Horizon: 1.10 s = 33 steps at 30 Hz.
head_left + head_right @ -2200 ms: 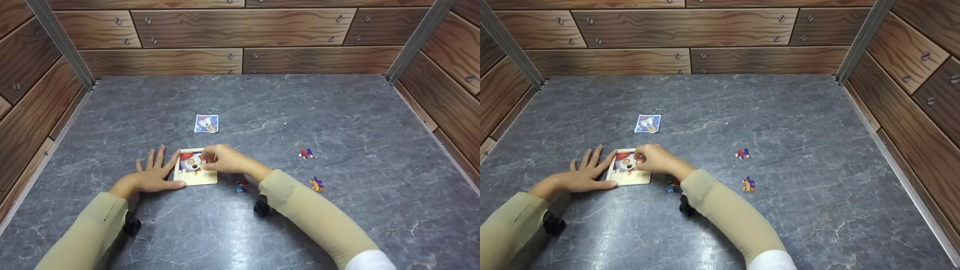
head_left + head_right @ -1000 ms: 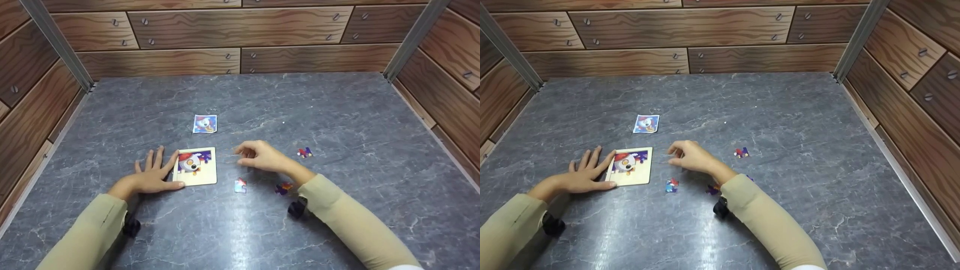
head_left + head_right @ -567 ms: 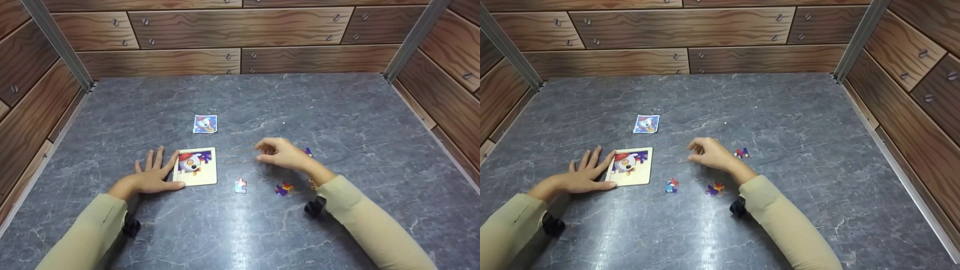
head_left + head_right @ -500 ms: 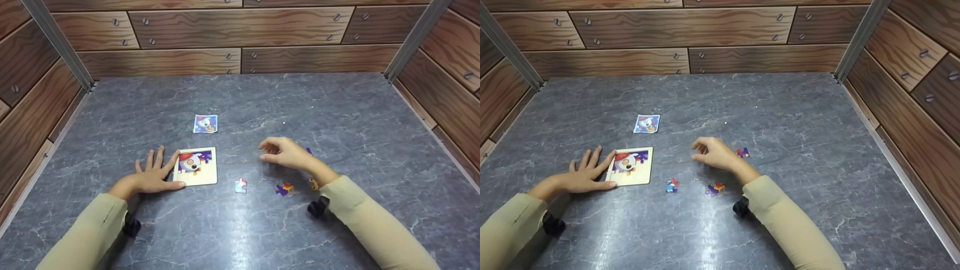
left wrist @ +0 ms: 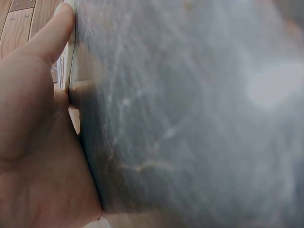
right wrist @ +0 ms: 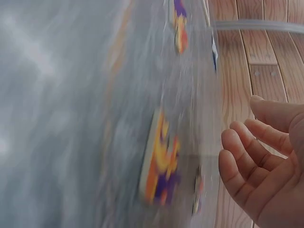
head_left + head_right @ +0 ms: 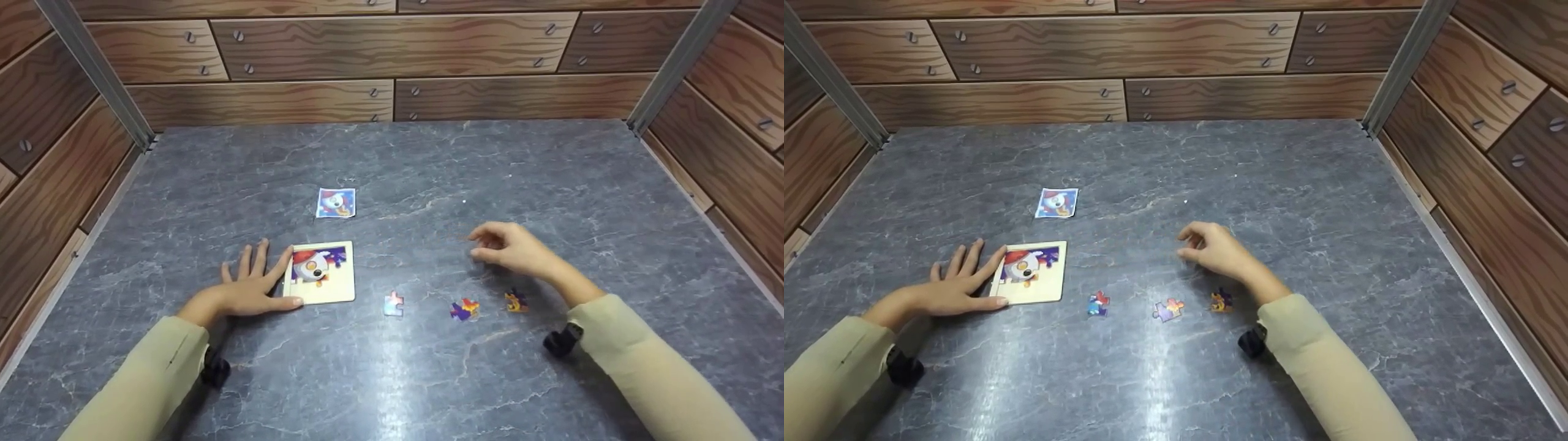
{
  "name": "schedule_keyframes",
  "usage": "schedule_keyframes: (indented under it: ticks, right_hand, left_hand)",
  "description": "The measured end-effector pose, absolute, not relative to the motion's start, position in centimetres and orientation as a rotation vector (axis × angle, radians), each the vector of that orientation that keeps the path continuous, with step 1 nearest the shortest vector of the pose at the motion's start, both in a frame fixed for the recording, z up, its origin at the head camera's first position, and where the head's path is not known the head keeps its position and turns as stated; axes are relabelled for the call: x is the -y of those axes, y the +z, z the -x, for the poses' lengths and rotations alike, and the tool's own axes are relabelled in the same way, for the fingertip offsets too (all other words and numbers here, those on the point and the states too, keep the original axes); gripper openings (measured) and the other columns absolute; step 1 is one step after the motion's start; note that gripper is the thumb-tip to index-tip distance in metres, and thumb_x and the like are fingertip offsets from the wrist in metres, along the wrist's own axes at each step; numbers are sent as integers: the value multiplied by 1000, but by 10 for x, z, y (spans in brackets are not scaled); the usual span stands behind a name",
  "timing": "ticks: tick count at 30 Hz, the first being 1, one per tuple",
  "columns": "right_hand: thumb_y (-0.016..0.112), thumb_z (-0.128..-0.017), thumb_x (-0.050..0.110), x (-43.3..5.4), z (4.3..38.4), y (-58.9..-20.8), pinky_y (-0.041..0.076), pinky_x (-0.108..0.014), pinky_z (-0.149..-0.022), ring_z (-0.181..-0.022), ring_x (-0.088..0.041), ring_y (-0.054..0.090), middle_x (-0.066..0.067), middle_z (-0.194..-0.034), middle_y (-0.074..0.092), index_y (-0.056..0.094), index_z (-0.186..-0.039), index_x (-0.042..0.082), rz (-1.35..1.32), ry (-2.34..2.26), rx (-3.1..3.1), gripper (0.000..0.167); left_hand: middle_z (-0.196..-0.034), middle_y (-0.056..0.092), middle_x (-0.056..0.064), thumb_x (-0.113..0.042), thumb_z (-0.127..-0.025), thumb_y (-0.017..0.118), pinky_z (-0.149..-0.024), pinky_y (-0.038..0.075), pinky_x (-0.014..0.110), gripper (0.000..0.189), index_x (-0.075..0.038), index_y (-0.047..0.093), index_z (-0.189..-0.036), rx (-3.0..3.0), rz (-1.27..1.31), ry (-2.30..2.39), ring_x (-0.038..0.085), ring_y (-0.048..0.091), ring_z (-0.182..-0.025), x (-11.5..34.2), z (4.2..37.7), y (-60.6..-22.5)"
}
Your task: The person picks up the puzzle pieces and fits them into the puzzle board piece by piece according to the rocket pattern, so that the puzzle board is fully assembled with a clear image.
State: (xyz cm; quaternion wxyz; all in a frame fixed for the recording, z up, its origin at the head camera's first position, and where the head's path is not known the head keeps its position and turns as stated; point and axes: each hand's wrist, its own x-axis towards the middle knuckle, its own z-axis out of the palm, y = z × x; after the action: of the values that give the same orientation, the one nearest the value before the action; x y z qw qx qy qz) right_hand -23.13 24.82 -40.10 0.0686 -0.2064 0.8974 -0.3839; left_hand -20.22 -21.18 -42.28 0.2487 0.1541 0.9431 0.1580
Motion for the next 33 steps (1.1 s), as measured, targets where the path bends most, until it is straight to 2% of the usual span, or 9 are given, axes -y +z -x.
schedule_keyframes:
  ticks: [7,15,24,29,33]
  right_hand:
    - [69,-85,17,-283,230,-399,47,-23,-62,-72,-17,57,-8,-83,64,63,-109,-3,521,-1162,-2754,32]
    - [66,-88,18,-308,234,-403,51,-28,-60,-71,-20,60,-13,-89,63,58,-116,-4,347,-1164,-2721,36]
    - [72,-83,15,-311,241,-410,48,-25,-62,-75,-18,55,-13,-93,61,59,-116,-2,429,-1018,-2707,40]
    - [73,-81,13,-310,245,-411,42,-31,-68,-80,-20,49,-12,-93,55,57,-122,1,446,-973,-2659,45]
    - [74,-80,15,-309,249,-413,40,-33,-67,-79,-21,45,-10,-91,52,56,-124,3,439,-978,-2625,48]
  left_hand:
    - [-146,-29,22,-76,-78,44,-89,-18,72,103,-25,-10,-149,-2567,-415,429,44,-30,-129,211,202,-423]
    - [-146,-30,22,-75,-79,45,-89,-18,72,102,-25,-10,-149,-2567,-415,438,44,-30,-129,213,202,-423]
    - [-146,-29,21,-76,-78,45,-90,-18,71,103,-25,-10,-149,-2569,-414,430,43,-30,-130,213,203,-424]
    - [-146,-30,21,-77,-78,44,-91,-18,71,103,-26,-11,-149,-2569,-409,415,42,-30,-130,212,204,-424]
    - [-146,-30,21,-76,-78,44,-90,-18,71,103,-26,-11,-149,-2567,-410,415,43,-30,-129,212,203,-423]
